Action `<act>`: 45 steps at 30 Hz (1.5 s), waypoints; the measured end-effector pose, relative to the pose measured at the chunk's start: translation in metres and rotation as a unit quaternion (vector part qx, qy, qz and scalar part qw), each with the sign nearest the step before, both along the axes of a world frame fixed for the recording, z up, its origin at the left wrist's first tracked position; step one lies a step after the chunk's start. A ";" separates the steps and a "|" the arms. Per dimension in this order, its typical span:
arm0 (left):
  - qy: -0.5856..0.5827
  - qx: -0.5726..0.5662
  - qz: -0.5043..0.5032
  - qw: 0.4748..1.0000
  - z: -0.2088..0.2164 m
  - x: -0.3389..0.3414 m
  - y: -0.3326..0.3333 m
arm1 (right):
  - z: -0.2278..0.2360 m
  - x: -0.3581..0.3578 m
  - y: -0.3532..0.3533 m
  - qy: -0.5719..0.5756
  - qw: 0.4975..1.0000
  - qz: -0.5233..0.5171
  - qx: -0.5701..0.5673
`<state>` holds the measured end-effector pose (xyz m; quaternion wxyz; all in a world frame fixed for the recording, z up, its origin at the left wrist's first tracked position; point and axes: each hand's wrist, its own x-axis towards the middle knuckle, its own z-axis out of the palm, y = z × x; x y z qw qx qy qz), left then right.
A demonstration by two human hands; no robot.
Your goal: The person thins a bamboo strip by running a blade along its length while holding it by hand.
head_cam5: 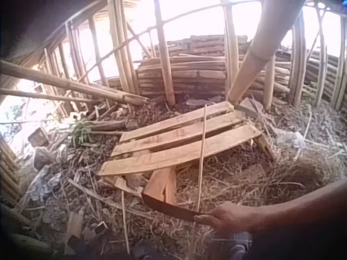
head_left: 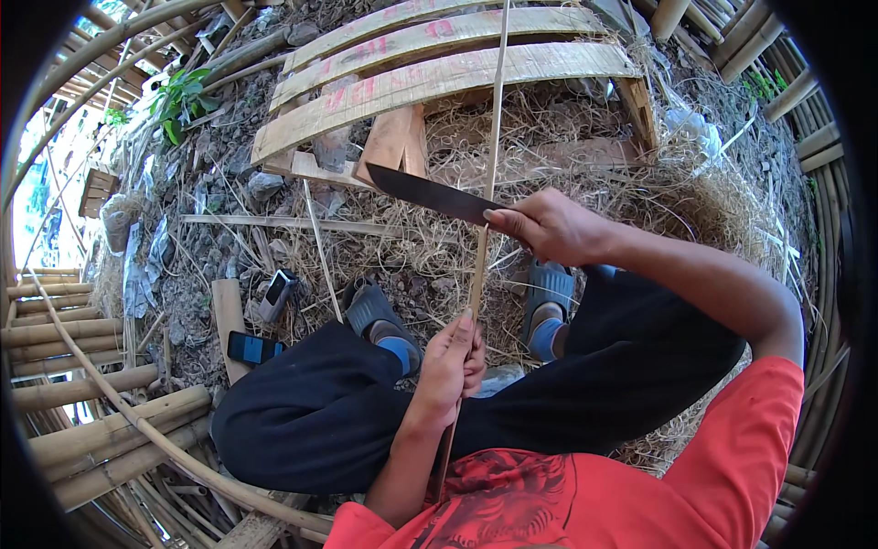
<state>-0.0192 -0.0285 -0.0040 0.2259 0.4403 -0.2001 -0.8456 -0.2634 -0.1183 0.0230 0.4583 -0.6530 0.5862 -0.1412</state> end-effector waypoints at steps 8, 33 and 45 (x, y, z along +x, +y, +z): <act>-0.002 0.006 0.022 1.000 0.001 -0.004 -0.013 | 0.006 0.008 0.000 0.019 0.997 0.074 0.020; -0.055 -0.024 -0.040 0.997 -0.006 0.034 0.034 | -0.015 -0.025 -0.055 -0.062 0.985 -0.157 -0.020; 0.031 0.056 -0.038 0.997 -0.007 0.027 0.027 | -0.025 -0.022 -0.034 0.001 0.983 -0.117 -0.139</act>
